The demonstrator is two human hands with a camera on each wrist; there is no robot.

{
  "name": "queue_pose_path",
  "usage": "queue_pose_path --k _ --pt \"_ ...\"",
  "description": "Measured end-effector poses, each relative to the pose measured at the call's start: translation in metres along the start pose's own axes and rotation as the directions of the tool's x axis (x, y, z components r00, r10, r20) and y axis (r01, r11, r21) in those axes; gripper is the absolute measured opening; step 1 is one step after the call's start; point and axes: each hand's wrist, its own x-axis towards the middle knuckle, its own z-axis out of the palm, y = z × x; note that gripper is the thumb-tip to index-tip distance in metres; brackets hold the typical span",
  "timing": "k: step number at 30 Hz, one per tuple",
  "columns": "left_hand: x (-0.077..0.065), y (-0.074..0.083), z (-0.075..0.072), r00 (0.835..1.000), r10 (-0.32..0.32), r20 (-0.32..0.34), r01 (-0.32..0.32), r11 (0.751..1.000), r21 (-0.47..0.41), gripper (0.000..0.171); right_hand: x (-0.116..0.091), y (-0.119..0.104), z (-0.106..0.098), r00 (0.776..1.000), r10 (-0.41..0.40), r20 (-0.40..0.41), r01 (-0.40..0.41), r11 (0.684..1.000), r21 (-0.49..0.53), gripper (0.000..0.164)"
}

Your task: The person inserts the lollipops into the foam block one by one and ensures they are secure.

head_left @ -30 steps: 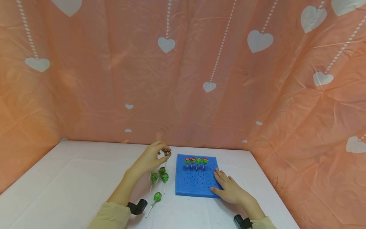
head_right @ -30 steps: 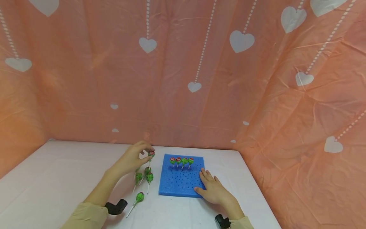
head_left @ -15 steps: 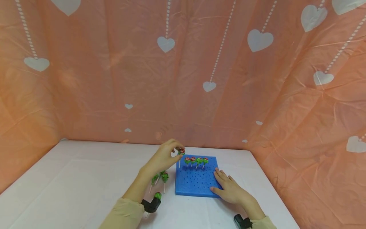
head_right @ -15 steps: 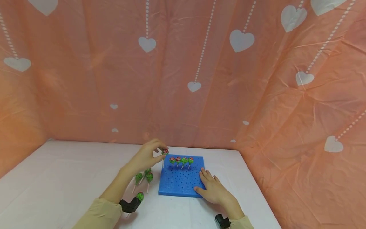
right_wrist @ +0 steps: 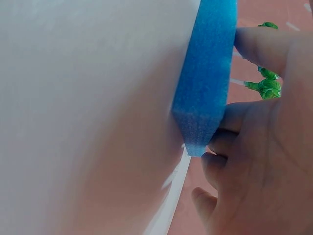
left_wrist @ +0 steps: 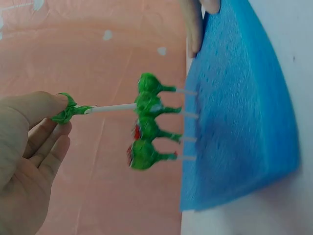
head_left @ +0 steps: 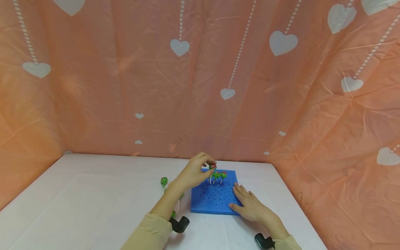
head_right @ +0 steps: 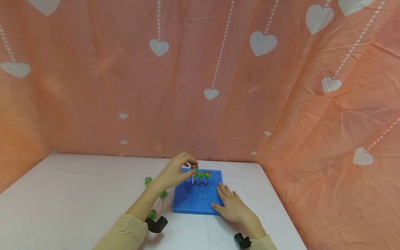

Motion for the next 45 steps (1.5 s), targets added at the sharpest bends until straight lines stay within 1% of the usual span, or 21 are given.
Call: queue_pose_path --k 10,16,24,30,37,45 --pt "0.015 0.006 0.028 1.000 0.009 -0.002 -0.009 1.000 -0.021 0.028 0.000 0.000 -0.001 1.000 -0.002 -0.004 0.002 1.000 0.000 0.080" --pt "0.022 0.008 0.039 1.000 -0.006 0.015 0.007 0.999 -0.052 0.028 0.000 0.001 -0.001 1.000 -0.006 -0.006 0.006 1.000 -0.002 0.080" --pt "0.032 0.007 0.052 0.999 -0.013 0.034 0.015 0.999 -0.052 0.028 0.000 0.001 -0.002 1.000 -0.023 -0.013 0.023 1.000 0.009 0.080" --pt "0.037 0.004 0.061 0.997 -0.039 0.061 0.041 0.999 -0.035 0.026 -0.001 0.000 -0.003 0.999 -0.029 -0.013 0.029 1.000 0.010 0.080" --pt "0.040 0.001 0.068 0.997 -0.029 0.076 0.032 0.999 -0.034 0.021 0.000 0.002 -0.003 0.999 -0.043 -0.012 0.043 0.999 0.013 0.080" --pt "0.040 -0.003 0.075 0.993 -0.063 0.099 0.060 0.998 0.027 0.020 0.000 0.002 -0.002 0.999 -0.041 -0.011 0.041 0.999 0.015 0.079"
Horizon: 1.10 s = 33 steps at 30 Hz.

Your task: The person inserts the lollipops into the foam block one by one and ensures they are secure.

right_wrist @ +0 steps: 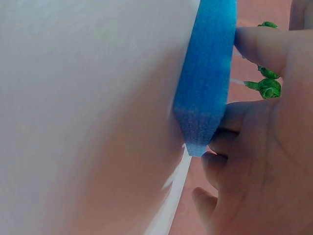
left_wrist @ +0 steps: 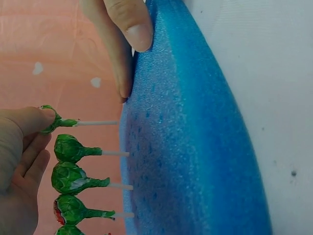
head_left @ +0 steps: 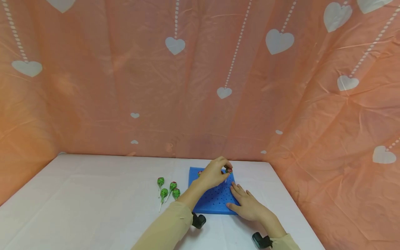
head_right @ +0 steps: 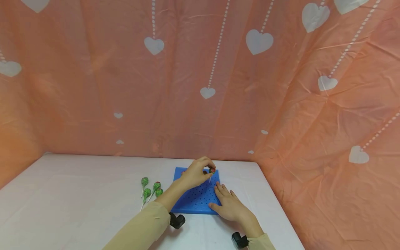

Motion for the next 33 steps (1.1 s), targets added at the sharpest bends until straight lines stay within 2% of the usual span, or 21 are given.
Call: queue_pose_path --k 21,33 --pt "0.0000 -0.0025 0.0078 0.999 -0.027 0.029 0.025 0.996 0.090 0.018 -0.0003 -0.0007 -0.0010 1.000 0.007 0.009 -0.007 1.000 0.012 0.080" --pt "-0.0002 -0.0004 0.0077 0.993 -0.088 0.075 0.076 0.986 0.151 0.019 -0.0012 -0.0027 -0.0018 1.000 0.009 0.006 -0.010 1.000 0.020 0.080"
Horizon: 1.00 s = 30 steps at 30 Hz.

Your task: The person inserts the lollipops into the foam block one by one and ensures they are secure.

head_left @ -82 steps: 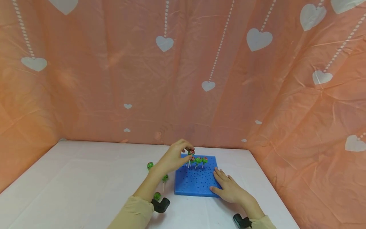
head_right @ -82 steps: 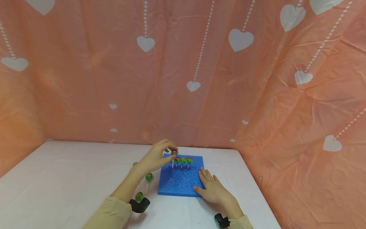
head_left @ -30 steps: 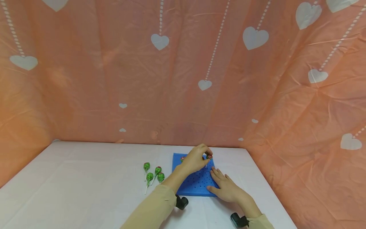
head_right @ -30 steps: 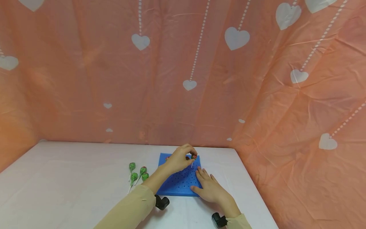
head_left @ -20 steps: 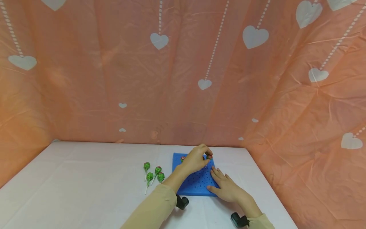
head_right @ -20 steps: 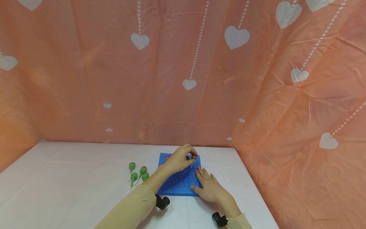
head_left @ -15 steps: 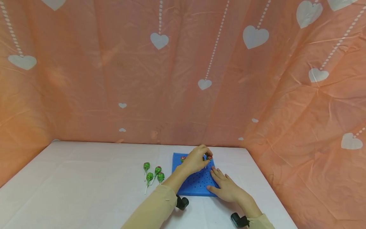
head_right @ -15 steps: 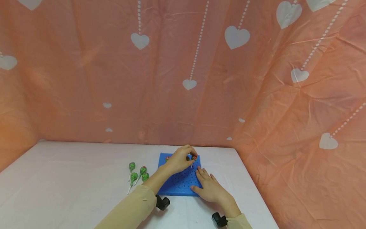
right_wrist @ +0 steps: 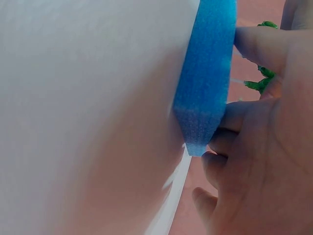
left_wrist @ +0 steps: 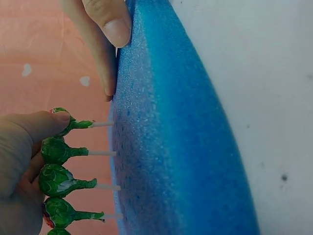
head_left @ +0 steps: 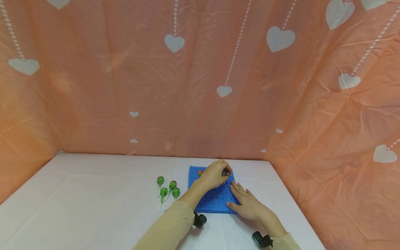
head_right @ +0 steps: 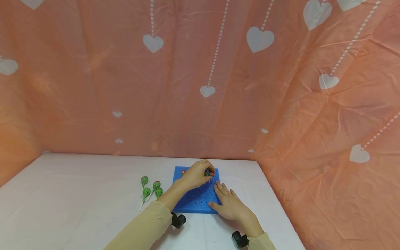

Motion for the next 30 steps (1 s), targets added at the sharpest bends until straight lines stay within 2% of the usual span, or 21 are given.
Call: queue_pose_path --k 4,11,17,23,30 --pt "-0.001 0.000 0.000 1.000 0.002 0.002 -0.002 1.000 0.013 0.018 0.001 0.001 0.001 1.000 0.003 0.005 -0.003 1.000 -0.003 0.079" --pt "-0.002 -0.001 0.000 0.999 0.045 -0.011 -0.044 0.998 0.055 0.019 0.001 0.002 0.001 1.000 0.004 0.008 -0.004 1.000 -0.008 0.080" --pt "-0.005 0.002 -0.004 0.997 0.067 -0.040 -0.065 0.997 0.044 0.020 0.001 0.002 0.001 1.000 0.010 0.011 -0.010 1.000 -0.019 0.080" --pt "-0.014 0.007 -0.016 0.996 0.065 -0.068 -0.062 0.997 0.035 0.022 0.000 0.002 0.001 1.000 0.000 0.003 0.000 1.000 -0.018 0.079" --pt "-0.027 0.006 -0.038 0.993 0.048 -0.105 -0.047 0.999 0.010 0.024 0.000 0.000 0.001 1.000 0.015 0.002 -0.015 1.000 -0.028 0.078"
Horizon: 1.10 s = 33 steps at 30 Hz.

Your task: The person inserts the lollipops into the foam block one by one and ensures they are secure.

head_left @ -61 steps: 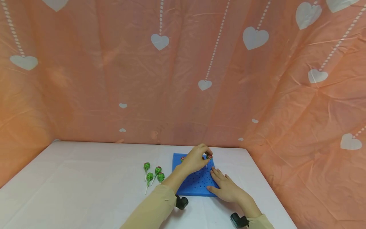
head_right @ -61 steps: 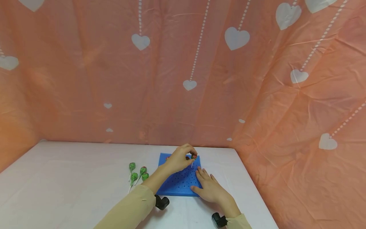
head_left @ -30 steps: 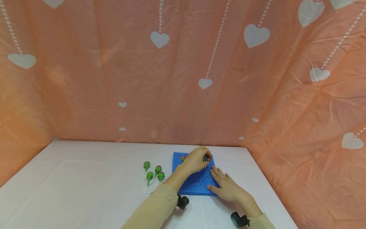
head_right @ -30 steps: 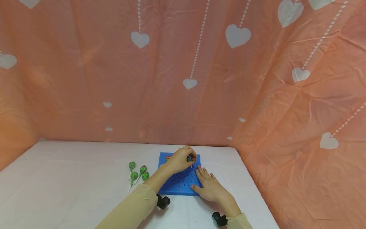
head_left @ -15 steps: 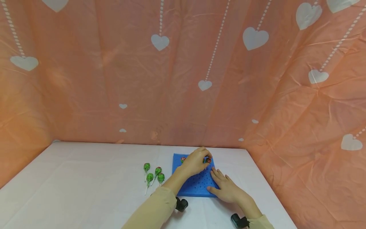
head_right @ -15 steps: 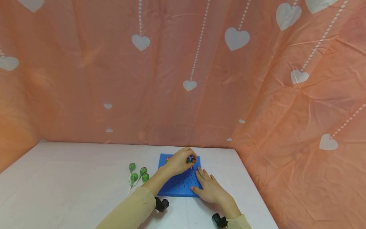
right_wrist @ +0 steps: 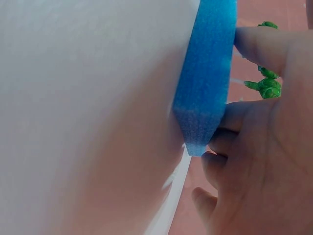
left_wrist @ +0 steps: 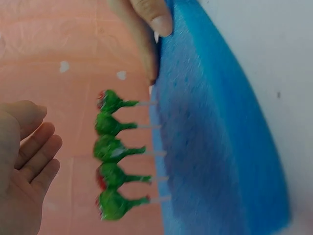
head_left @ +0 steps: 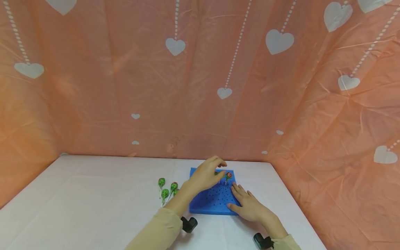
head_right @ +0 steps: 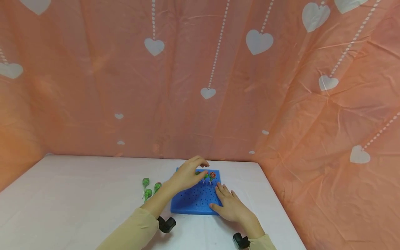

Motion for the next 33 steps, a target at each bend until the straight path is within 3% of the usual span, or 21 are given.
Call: queue_pose_path --k 9,24,27,33 --pt "-0.025 -0.019 -0.036 0.998 0.008 -0.069 -0.007 1.000 0.015 0.025 0.002 0.000 0.002 1.000 0.017 0.000 -0.017 1.000 0.000 0.080" --pt "-0.069 -0.082 -0.082 0.984 -0.104 -0.147 0.115 0.991 0.070 0.025 -0.001 -0.001 0.000 1.000 0.010 0.010 -0.010 1.000 0.017 0.080" --pt "-0.076 -0.095 -0.089 0.983 -0.119 -0.139 0.131 0.988 0.087 0.025 -0.001 -0.001 0.000 1.000 0.002 0.008 -0.002 1.000 0.022 0.080" --pt "-0.090 -0.115 -0.095 0.975 -0.215 -0.060 0.220 0.970 0.101 0.021 -0.001 -0.001 0.000 1.000 0.002 0.010 -0.002 1.000 0.021 0.081"
